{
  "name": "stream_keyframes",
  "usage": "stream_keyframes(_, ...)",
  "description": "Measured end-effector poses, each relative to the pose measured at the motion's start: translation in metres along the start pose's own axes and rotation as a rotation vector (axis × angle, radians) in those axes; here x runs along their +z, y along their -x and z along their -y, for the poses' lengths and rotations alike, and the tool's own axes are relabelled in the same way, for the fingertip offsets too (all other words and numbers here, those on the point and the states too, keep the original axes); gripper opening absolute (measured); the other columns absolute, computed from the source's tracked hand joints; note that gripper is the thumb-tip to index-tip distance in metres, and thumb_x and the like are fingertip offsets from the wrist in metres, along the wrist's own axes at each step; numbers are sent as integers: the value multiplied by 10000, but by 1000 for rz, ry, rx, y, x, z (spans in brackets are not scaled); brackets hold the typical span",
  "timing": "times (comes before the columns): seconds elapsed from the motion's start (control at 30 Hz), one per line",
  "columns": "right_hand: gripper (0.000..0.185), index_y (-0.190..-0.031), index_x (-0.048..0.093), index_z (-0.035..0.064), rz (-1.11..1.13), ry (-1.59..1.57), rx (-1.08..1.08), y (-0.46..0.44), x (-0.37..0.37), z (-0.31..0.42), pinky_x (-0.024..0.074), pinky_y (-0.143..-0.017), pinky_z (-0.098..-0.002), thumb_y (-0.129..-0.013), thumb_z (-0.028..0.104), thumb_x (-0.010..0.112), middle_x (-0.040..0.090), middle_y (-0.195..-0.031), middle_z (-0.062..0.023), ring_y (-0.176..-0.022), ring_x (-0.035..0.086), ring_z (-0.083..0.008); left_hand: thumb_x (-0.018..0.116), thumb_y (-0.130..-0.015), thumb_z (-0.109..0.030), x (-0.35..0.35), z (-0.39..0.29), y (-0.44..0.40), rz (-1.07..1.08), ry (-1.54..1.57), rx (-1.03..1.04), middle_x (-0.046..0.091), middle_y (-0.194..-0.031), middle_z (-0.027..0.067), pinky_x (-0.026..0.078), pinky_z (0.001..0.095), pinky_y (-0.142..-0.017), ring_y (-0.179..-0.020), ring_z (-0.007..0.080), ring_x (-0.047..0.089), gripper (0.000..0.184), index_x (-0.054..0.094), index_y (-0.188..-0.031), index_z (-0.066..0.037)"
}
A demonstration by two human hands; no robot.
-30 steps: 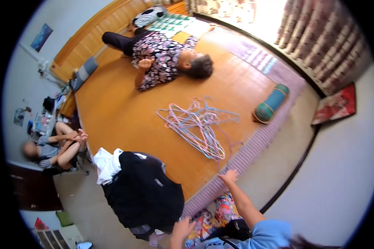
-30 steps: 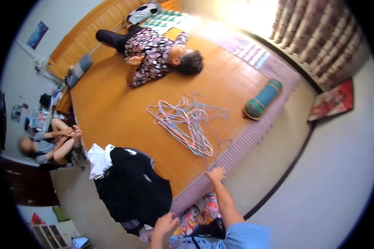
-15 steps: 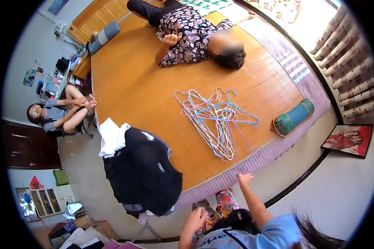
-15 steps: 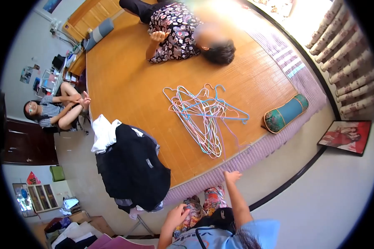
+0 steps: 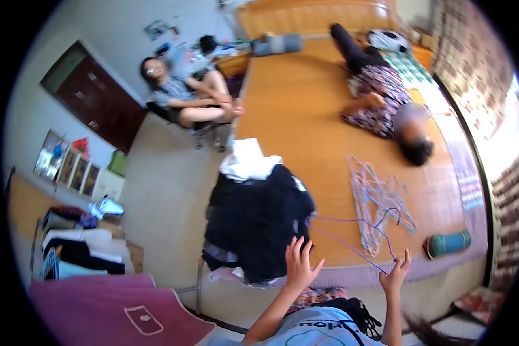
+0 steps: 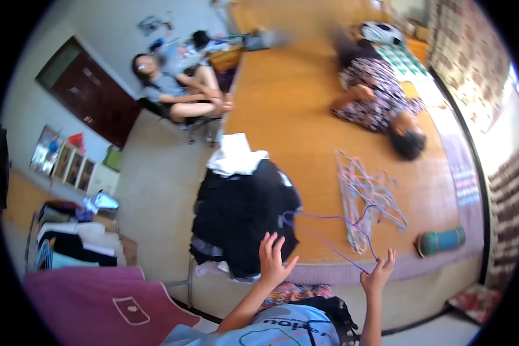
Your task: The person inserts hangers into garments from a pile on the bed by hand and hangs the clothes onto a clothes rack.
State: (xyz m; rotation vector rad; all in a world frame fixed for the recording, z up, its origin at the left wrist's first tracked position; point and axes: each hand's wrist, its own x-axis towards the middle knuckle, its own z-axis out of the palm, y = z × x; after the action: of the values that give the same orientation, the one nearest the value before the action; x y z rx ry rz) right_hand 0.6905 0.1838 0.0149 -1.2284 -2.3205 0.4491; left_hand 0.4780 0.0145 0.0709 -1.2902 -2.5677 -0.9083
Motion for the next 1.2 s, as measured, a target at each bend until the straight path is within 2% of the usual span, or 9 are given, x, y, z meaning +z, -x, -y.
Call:
stream_keyframes(0.1,324,-787,428,-15,34,-18,-264,-34,5,77,238,-885,-473,-470,12,491,271,-1195,-200,-1155,211,-389,642,-615,-380,-42,43,-22,-168,-128,-143,266,-1225,199,166,500,-918,-1142,342,252,824,222,-1207,10)
stream_keyframes(0.23,223,-707,471,-2,5,-11,-628,-60,27,144,253,-863,-482,-492,48,498,310,-1185,-184,-1144,249,-359,648,-614,-406,-81,122,-7,372,77,-374,431,-1121,179,241,456,-906,-1069,260,401,822,261,-1208,10)
stream_keyframes(0.37,216,-722,510,6,169,79,-906,-73,30,197,295,-819,-453,-511,54,515,344,-1175,-175,-1109,308,-323,637,-685,-290,-70,208,57,961,1062,-599,451,-1117,132,342,238,-848,-1006,168,452,678,298,-1206,-19)
stream_keyframes(0.43,234,-744,521,4,335,22,-1035,-76,31,205,299,-818,-451,-520,69,527,346,-1180,-166,-1109,315,-309,583,-679,-423,-94,207,67,1282,1163,-718,319,-1245,87,283,365,-873,-1136,171,302,764,187,-1277,-159)
stream_keyframes(0.63,236,-777,506,29,463,50,-1163,-106,38,233,294,-848,-440,-550,83,544,331,-1213,-131,-1123,314,-268,592,-575,-520,-61,221,95,1591,1507,-663,321,-1230,87,334,364,-824,-1100,201,337,925,145,-1279,-119)
stream_keyframes(0.83,269,-789,489,29,278,38,-1102,-132,48,245,251,-894,-473,-527,34,550,335,-1192,-155,-1116,317,-296,568,-664,-459,-66,205,62,1479,1812,-626,480,-855,28,385,170,-586,-747,85,492,742,284,-1196,-26)
stream_keyframes(0.97,265,-807,492,36,350,90,-966,-137,52,228,211,-926,-483,-564,69,593,328,-1196,-136,-1164,238,-292,550,-743,-294,-63,195,52,1005,1380,-730,337,-572,-62,220,151,-421,-468,17,285,288,476,-783,-18)
stream_keyframes(1.03,335,-892,514,62,477,193,-937,-131,44,220,193,-937,-486,-584,127,628,303,-1217,-115,-1190,175,-294,606,-700,-271,-56,191,59,666,989,-396,364,-520,-45,245,177,-406,-445,37,294,265,488,-696,-34)
stream_keyframes(1.2,574,-1050,497,165,664,282,-1001,-103,46,204,212,-920,-490,-508,180,685,289,-1229,-102,-1198,144,-316,688,-555,-301,-95,173,45,656,358,-314,444,-466,79,315,276,-410,-404,204,411,356,451,-640,-50)
